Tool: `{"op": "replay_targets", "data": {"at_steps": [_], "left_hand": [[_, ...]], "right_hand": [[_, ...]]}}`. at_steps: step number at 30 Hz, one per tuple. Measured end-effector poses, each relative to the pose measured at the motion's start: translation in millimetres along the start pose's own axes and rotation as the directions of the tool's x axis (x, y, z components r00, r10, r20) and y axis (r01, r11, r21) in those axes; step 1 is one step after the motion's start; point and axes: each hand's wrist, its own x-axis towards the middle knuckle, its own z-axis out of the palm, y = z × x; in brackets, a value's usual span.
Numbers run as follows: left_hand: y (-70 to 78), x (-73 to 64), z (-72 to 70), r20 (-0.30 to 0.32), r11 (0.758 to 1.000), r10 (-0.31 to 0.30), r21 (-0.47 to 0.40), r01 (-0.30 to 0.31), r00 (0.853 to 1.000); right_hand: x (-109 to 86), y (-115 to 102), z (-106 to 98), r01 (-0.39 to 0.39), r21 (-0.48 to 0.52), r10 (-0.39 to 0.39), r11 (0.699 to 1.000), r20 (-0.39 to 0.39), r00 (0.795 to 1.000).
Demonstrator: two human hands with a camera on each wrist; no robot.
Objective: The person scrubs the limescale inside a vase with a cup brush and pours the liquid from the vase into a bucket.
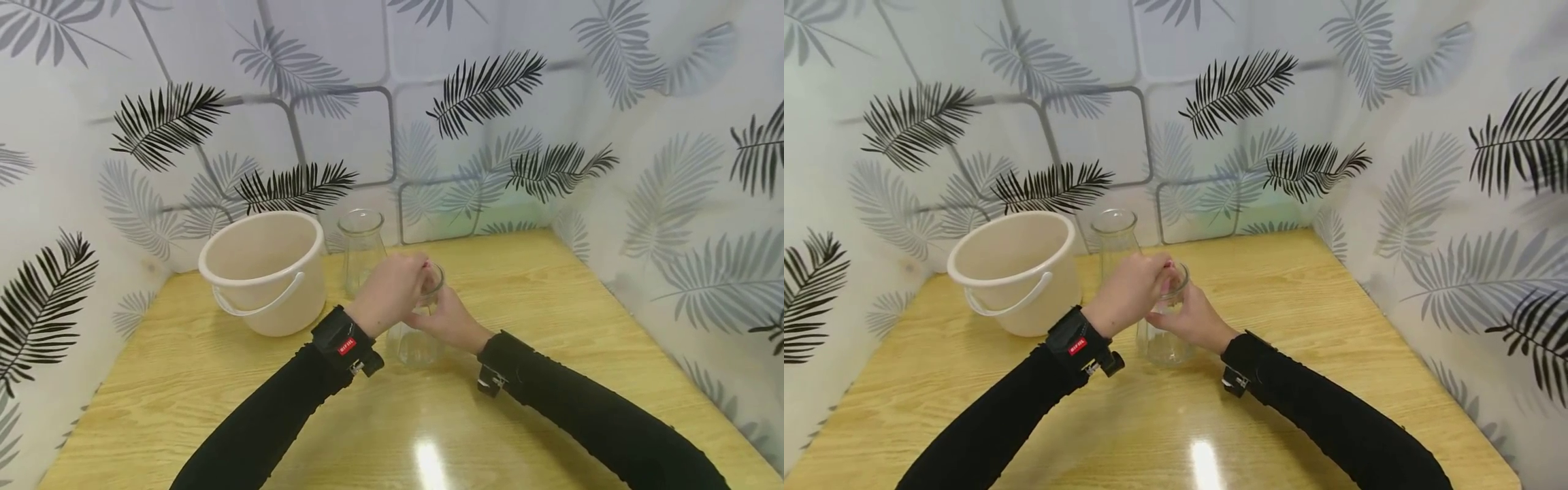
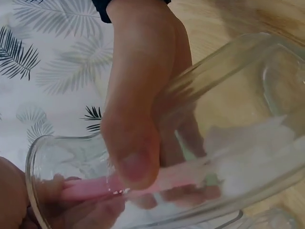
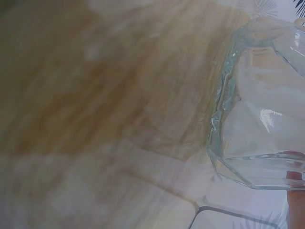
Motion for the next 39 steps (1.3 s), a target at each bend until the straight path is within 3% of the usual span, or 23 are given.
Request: {"op": "replay_targets", "data": {"at_steps": [3, 7, 14, 22, 27, 36, 39], "left_hand": [[-1.0, 1.0, 4.5, -0.021, 1.0, -0.024, -0.011, 0.024, 0.999], [1.4, 2.9, 6.7, -0.048, 0.998, -0.01, -0.065, 0.007, 0.999], [6.7, 2.4, -1.6, 0.001, 0.991, -0.014, -0.137, 0.014, 1.0], [10.4, 1.1, -11.3, 0.049, 0.999, 0.01, -0.036, -0.009, 0.999], [10.2, 0.2, -9.0, 0.039, 0.999, 0.019, 0.045, -0.021, 0.999], [1.6, 0.4, 2.5, -0.024, 0.998, 0.016, 0.058, -0.015, 1.0], [0.8, 0.7, 6.1, -0.045, 1.0, 0.013, 0.01, -0.013, 0.999]], "right_hand": [[-0.5, -4, 1, 0.005, -0.001, -0.005, 1.0, 0.002, 1.0], [-1.9, -5, 1, 0.013, -0.008, -0.013, 1.0, 0.007, 1.0], [-1.0, -3, 1, 0.046, -0.016, -0.045, 0.999, 0.01, 0.999], [0.2, -1, 1, 0.028, -0.029, -0.028, 0.999, -0.003, 1.0], [-1.2, -1, 0, -0.005, -0.035, 0.005, 0.999, 0.0, 1.0], [-1.4, -3, 0, 0.007, -0.022, -0.007, 1.0, 0.007, 1.0], [-1.7, -4, 0, -0.003, -0.026, 0.003, 1.0, 0.012, 1.0]]}}
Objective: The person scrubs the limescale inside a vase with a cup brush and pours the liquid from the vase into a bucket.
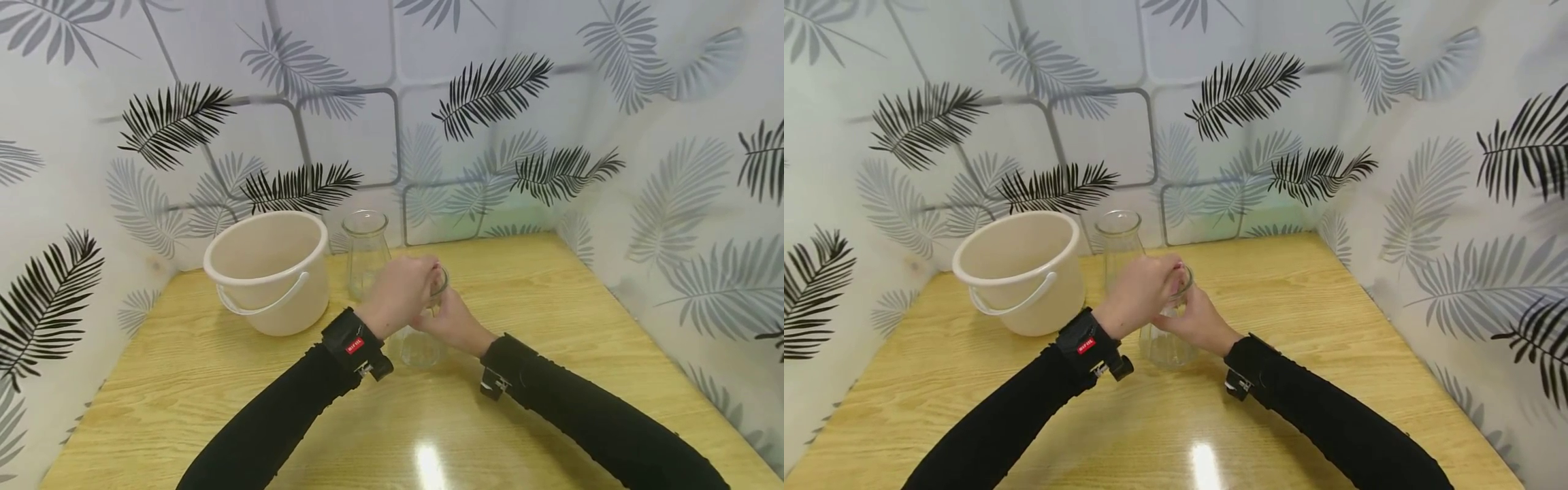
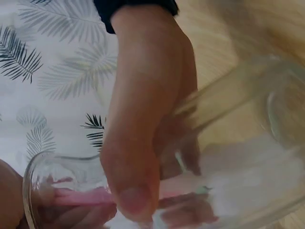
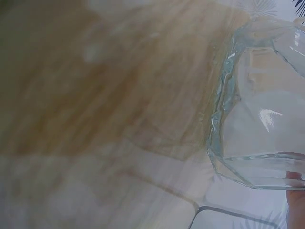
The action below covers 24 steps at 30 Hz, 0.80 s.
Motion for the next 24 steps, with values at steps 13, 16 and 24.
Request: {"op": "replay_targets", "data": {"at_steps": [13, 16, 24], "left_hand": [[4.7, -2.6, -12.5, 0.075, 0.993, -0.049, -0.102, 0.056, 0.996], [6.9, -3.9, -15.9, 0.093, 0.999, -0.029, -0.032, 0.032, 0.995], [1.5, -7.1, -9.1, 0.049, 0.999, -0.03, 0.039, 0.028, 0.998]], "right_hand": [[1.5, -3, 3, 0.028, -0.039, -0.028, 0.999, -0.003, 1.0], [1.8, -3, 3, 0.026, -0.036, -0.026, 0.999, 0.003, 1.0], [2.5, 0, 2, 0.01, 0.003, -0.01, 1.0, 0.012, 1.0]]}}
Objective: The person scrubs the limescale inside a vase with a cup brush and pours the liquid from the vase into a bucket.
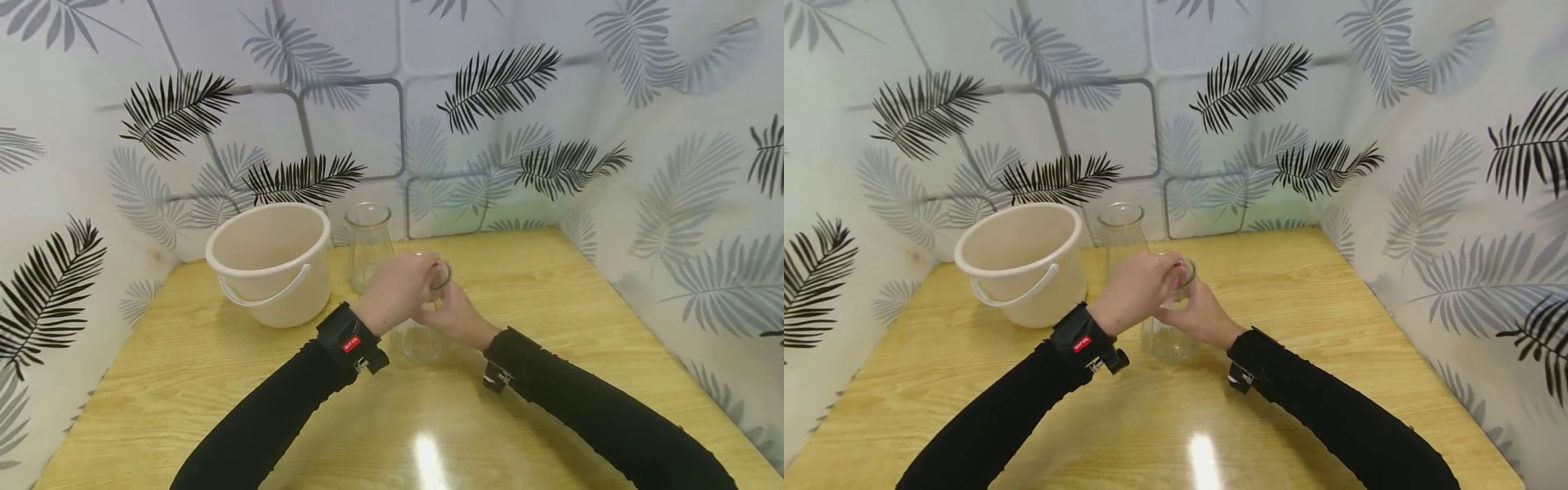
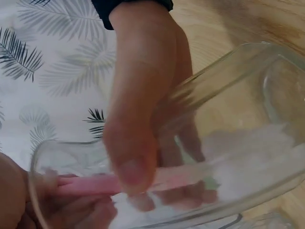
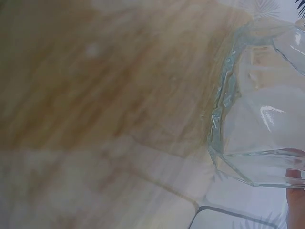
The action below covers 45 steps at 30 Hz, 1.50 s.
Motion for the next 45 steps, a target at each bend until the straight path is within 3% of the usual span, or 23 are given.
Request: {"op": "replay_targets", "data": {"at_steps": [9, 14, 19, 28, 32, 36, 40, 42, 45], "left_hand": [[0.3, 3.9, 9.9, -0.074, 0.994, -0.043, -0.105, 0.035, 0.996], [0.9, 3.5, 4.8, -0.048, 0.978, -0.033, -0.205, 0.022, 0.998], [1.3, 3.9, -2.3, 0.001, 0.981, 0.031, -0.194, -0.03, 1.0], [-2.7, -0.4, -10.9, 0.071, 0.969, 0.038, -0.248, -0.019, 0.997], [-2.5, -0.4, -12.9, 0.044, 0.974, 0.054, -0.223, -0.043, 0.998], [-3.6, -0.4, -15.8, 0.026, 0.988, 0.055, -0.144, -0.051, 0.998], [-6.0, -0.4, -18.4, 0.025, 0.995, 0.06, -0.077, -0.058, 0.998], [-7.4, -0.2, -16.6, 0.019, 0.997, 0.068, -0.028, -0.067, 0.998], [-10.0, 0.0, -9.6, -0.011, 0.995, 0.087, 0.04, -0.086, 0.996]], "right_hand": [[-0.8, 1, 0, -0.005, 0.003, 0.005, 1.0, 0.014, 1.0], [2.0, 1, 1, 0.028, 0.013, -0.028, 1.0, 0.031, 0.999], [1.6, 1, 0, 0.034, -0.013, -0.034, 0.999, 0.005, 0.999], [2.6, 2, 0, 0.018, -0.043, -0.018, 0.999, -0.004, 1.0], [1.7, 1, -1, 0.004, -0.029, -0.004, 1.0, -0.01, 1.0], [1.4, 3, 0, 0.013, -0.018, -0.013, 1.0, -0.007, 1.0], [1.3, 20, 1, -0.001, -0.014, 0.001, 1.0, -0.005, 1.0], [1.3, 29, 1, -0.018, -0.013, 0.017, 1.0, -0.013, 1.0], [0.1, 21, 1, -0.03, -0.012, 0.03, 0.999, -0.021, 0.999]]}}
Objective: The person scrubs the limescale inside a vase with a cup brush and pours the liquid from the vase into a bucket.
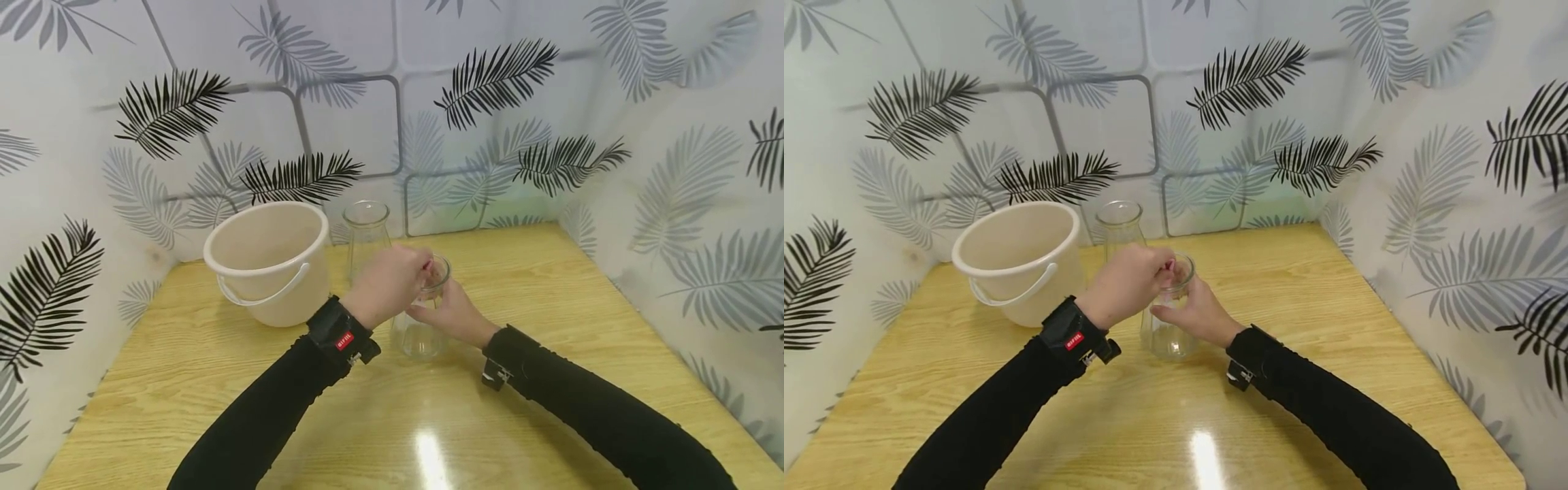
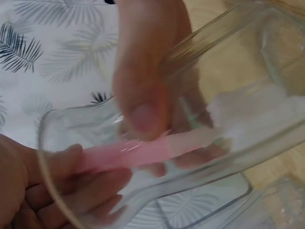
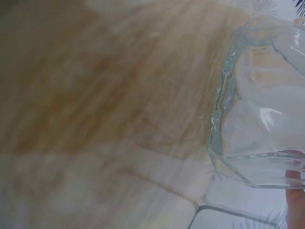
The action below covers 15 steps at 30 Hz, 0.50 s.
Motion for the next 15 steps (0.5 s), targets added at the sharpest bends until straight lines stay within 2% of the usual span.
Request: {"op": "replay_targets", "data": {"at_steps": [3, 7, 11, 15], "left_hand": [[-2.2, 1.2, 8.5, -0.041, 0.999, 0.014, 0.032, -0.013, 0.999], [-1.8, 4.4, 14.7, -0.071, 0.996, 0.02, -0.087, -0.026, 0.997], [1.5, 5.8, 17.8, -0.084, 0.976, 0.028, -0.215, -0.046, 0.996], [4.2, 4.8, 17.2, -0.074, 0.965, 0.017, -0.259, -0.036, 0.997]], "right_hand": [[-1.4, -16, 0, 0.0, 0.008, 0.0, 1.0, -0.005, 1.0], [-2.9, -23, -1, 0.001, 0.01, -0.001, 1.0, -0.007, 1.0], [-3.3, -21, -1, 0.002, 0.009, -0.002, 1.0, -0.011, 1.0], [-2.7, -19, -2, 0.013, 0.007, -0.013, 1.0, 0.001, 1.0]]}}
